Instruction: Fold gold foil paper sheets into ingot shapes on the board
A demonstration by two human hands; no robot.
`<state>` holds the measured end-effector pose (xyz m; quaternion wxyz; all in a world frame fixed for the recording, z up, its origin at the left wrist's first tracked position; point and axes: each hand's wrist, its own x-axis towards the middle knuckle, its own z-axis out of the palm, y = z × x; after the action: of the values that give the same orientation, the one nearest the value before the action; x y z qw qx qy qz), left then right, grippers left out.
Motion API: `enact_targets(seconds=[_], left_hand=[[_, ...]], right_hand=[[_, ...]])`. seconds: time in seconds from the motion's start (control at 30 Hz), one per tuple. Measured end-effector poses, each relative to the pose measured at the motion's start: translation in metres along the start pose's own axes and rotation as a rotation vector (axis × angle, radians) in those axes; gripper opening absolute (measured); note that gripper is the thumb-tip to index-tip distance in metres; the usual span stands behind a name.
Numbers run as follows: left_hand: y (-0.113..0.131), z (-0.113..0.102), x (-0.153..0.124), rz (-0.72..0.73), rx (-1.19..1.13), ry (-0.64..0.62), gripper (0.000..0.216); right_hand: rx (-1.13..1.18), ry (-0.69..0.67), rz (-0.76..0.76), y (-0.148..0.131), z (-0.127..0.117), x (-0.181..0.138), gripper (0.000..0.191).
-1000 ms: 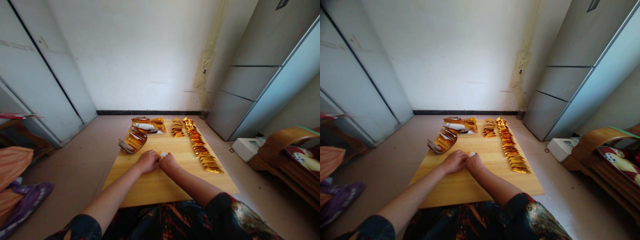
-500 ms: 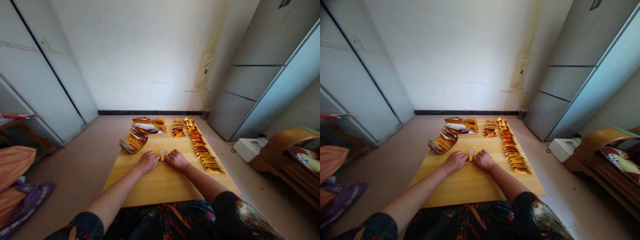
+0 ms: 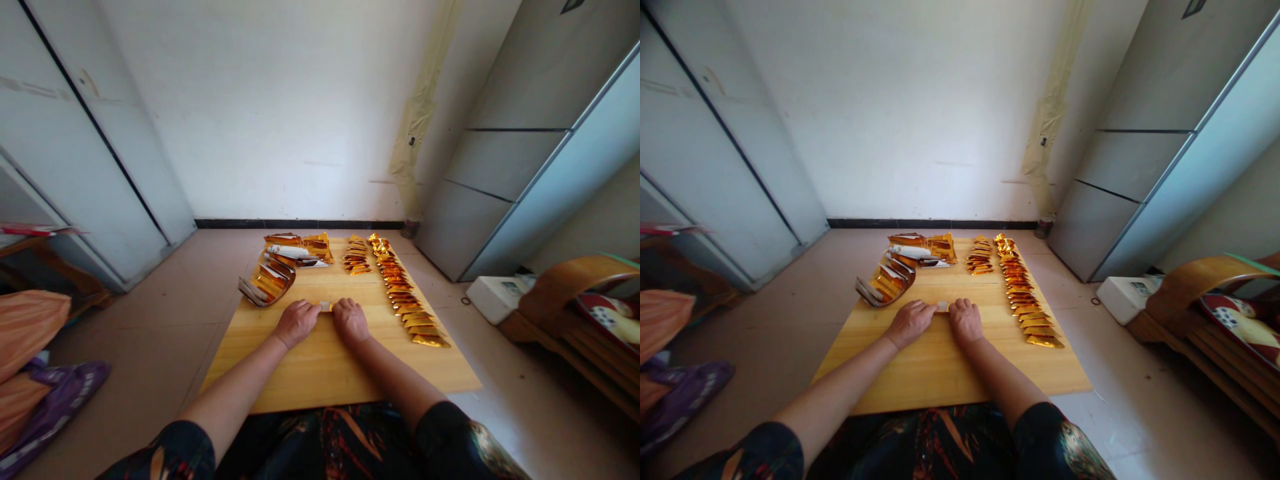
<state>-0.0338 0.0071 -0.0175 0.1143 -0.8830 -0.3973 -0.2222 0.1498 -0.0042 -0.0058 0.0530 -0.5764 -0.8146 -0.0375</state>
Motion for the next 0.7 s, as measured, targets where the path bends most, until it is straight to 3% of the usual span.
enact_targets(seconds=[0.27,0.7], left_hand=[[0.006,0.005,0.011,-0.383,-0.259,-0.061,0.018],[0.004,0.004,0.018,-0.497,-0.343,-0.133,0.025]], right_hand=[[0.13,-0.053,0.142,0.0,-0.011,0.002,0.021],[0.144,-0.085,0.199,0.005,-0.011,0.007,0.021]])
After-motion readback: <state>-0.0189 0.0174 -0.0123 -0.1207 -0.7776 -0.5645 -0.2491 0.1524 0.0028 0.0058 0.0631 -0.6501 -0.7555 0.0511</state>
